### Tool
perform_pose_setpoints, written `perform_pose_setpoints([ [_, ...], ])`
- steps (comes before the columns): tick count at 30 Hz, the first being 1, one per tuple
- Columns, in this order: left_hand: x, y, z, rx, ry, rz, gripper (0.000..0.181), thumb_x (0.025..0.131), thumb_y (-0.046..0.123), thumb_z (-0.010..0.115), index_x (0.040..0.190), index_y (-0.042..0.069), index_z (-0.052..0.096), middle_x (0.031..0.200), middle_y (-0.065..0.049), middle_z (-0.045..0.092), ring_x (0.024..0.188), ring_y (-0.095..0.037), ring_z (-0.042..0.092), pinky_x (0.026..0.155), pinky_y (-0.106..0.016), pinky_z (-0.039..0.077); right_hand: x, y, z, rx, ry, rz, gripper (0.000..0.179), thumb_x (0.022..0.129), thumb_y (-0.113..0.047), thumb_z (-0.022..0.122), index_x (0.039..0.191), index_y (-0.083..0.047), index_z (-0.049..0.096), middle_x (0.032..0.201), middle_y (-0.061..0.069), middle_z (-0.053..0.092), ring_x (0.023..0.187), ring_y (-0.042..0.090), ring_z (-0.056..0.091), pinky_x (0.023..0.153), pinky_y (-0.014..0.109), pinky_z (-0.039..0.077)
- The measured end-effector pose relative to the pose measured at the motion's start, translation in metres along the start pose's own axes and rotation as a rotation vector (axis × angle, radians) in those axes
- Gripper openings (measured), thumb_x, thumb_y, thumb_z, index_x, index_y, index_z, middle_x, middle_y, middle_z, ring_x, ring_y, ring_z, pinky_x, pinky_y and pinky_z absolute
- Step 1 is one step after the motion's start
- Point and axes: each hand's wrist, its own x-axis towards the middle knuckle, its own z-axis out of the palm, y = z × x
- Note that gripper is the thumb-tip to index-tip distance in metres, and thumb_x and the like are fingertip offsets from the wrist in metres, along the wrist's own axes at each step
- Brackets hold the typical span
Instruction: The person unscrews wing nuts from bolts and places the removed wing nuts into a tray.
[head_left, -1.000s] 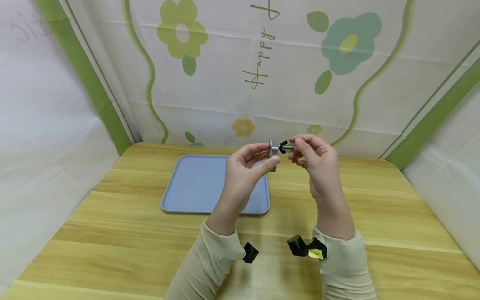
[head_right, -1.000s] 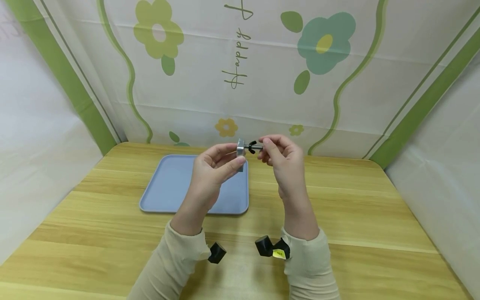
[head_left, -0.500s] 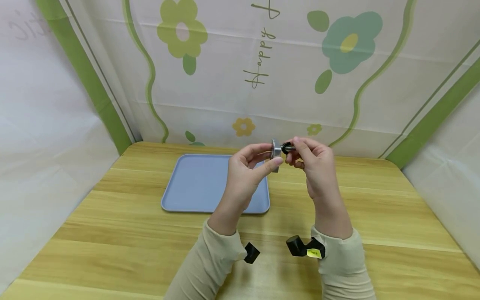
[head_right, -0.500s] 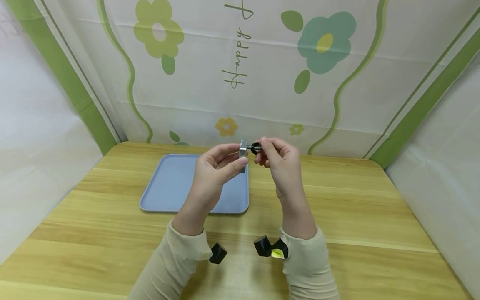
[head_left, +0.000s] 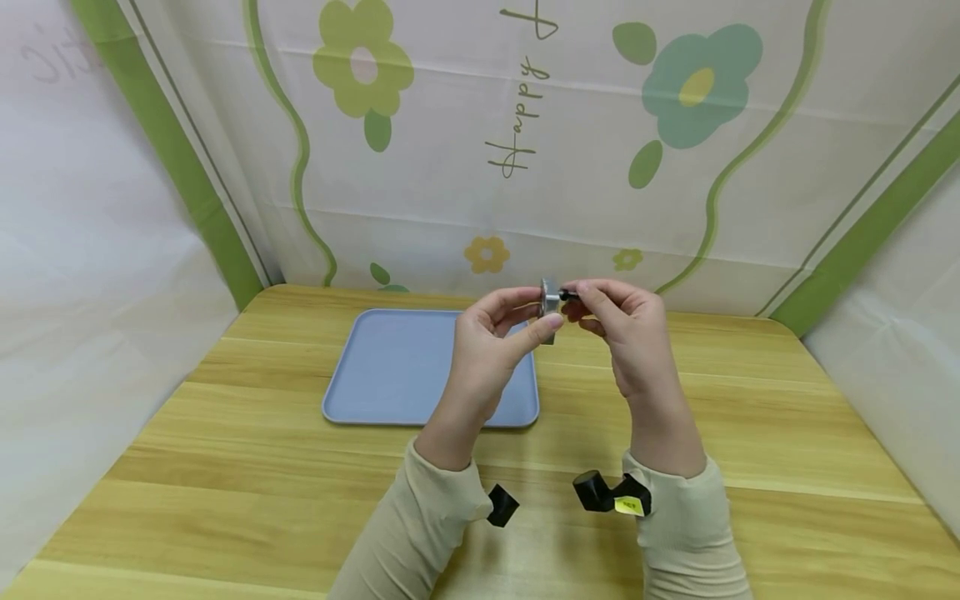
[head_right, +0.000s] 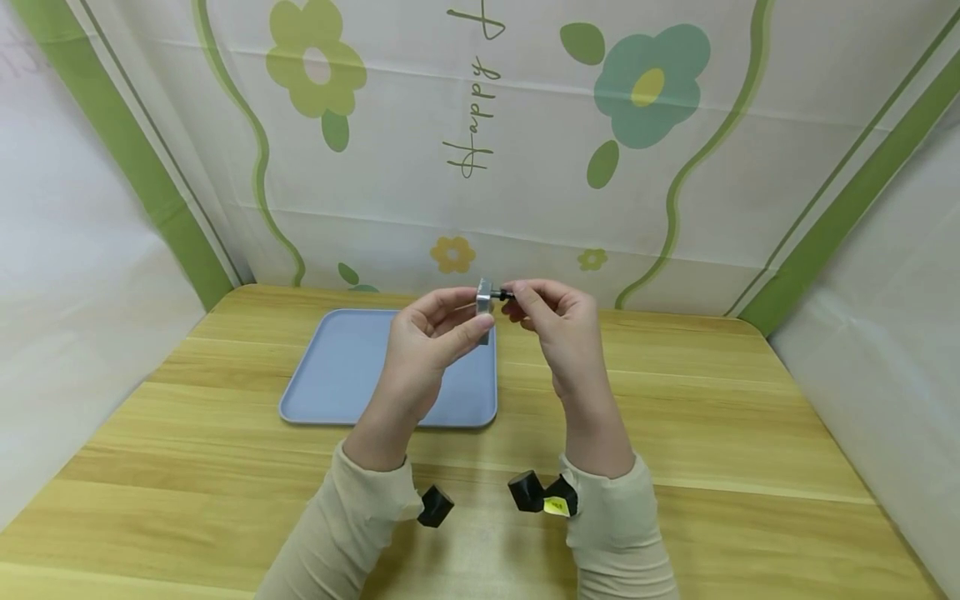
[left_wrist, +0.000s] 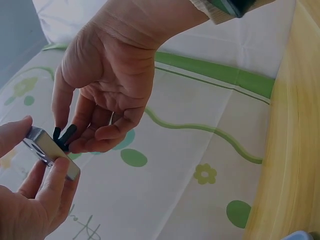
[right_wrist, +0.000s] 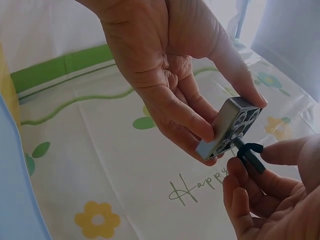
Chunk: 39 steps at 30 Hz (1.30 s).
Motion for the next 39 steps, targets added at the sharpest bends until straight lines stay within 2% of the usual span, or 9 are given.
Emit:
perform_pose_setpoints([
  [8, 0.001, 0.0005, -0.001, 0.0, 0.007, 0.008, 0.034, 0.087, 0.001, 0.075, 0.12, -0.001, 0.066, 0.118, -0.012, 0.068, 0.111, -0.019, 0.066, 0.085, -0.03, 0.059, -0.0001, -0.0005, -0.0018, 0.045, -0.051, -0.06, 0.027, 0.097, -0.002, 0.062, 0.091, -0.022, 0.078, 0.088, -0.008, 0.073, 0.08, 0.009, 0.068, 0.073, 0.019, 0.054],
  [14, 0.0014, -0.0004, -0.0018, 0.007, 0.006, 0.012, 0.035, 0.087, 0.002, 0.075, 0.121, -0.001, 0.065, 0.118, -0.011, 0.067, 0.111, -0.019, 0.066, 0.085, -0.03, 0.059, -0.0009, 0.0001, -0.0017, 0.05, -0.067, -0.088, 0.029, 0.094, 0.004, 0.062, 0.097, -0.02, 0.077, 0.097, -0.006, 0.07, 0.083, 0.008, 0.062, 0.076, 0.018, 0.054],
  [21, 0.0015, -0.0012, -0.0018, 0.005, 0.01, 0.003, 0.035, 0.087, 0.002, 0.075, 0.121, 0.0, 0.065, 0.119, -0.011, 0.067, 0.112, -0.019, 0.065, 0.084, -0.03, 0.059, -0.0009, 0.0023, -0.0026, -0.014, -0.072, -0.12, 0.027, 0.092, 0.006, 0.064, 0.105, -0.016, 0.074, 0.1, -0.007, 0.068, 0.09, 0.014, 0.058, 0.081, 0.018, 0.053],
  [28, 0.0011, -0.0006, -0.0019, -0.001, 0.01, 0.001, 0.034, 0.087, 0.002, 0.075, 0.12, 0.001, 0.066, 0.119, -0.011, 0.067, 0.112, -0.019, 0.065, 0.084, -0.029, 0.059, -0.0003, 0.0027, -0.0002, -0.058, -0.069, -0.156, 0.032, 0.09, 0.012, 0.062, 0.103, -0.016, 0.071, 0.096, -0.008, 0.068, 0.093, 0.017, 0.057, 0.08, 0.019, 0.053],
  [33, 0.0015, -0.0006, -0.0024, 0.0, 0.011, 0.005, 0.034, 0.087, 0.002, 0.075, 0.12, 0.001, 0.066, 0.118, -0.01, 0.067, 0.111, -0.018, 0.065, 0.084, -0.028, 0.058, 0.0003, 0.0029, -0.0002, -0.027, -0.059, -0.152, 0.03, 0.092, 0.009, 0.06, 0.102, -0.017, 0.07, 0.096, -0.007, 0.068, 0.089, 0.015, 0.057, 0.075, 0.018, 0.052],
  [39, 0.0026, -0.001, -0.0028, 0.002, 0.013, 0.002, 0.033, 0.087, 0.003, 0.075, 0.119, 0.002, 0.067, 0.117, -0.009, 0.067, 0.111, -0.019, 0.065, 0.086, -0.028, 0.058, 0.0004, 0.0002, -0.0018, 0.007, 0.013, -0.098, 0.02, 0.099, -0.003, 0.057, 0.099, -0.018, 0.07, 0.095, -0.005, 0.065, 0.083, 0.01, 0.059, 0.068, 0.019, 0.05],
])
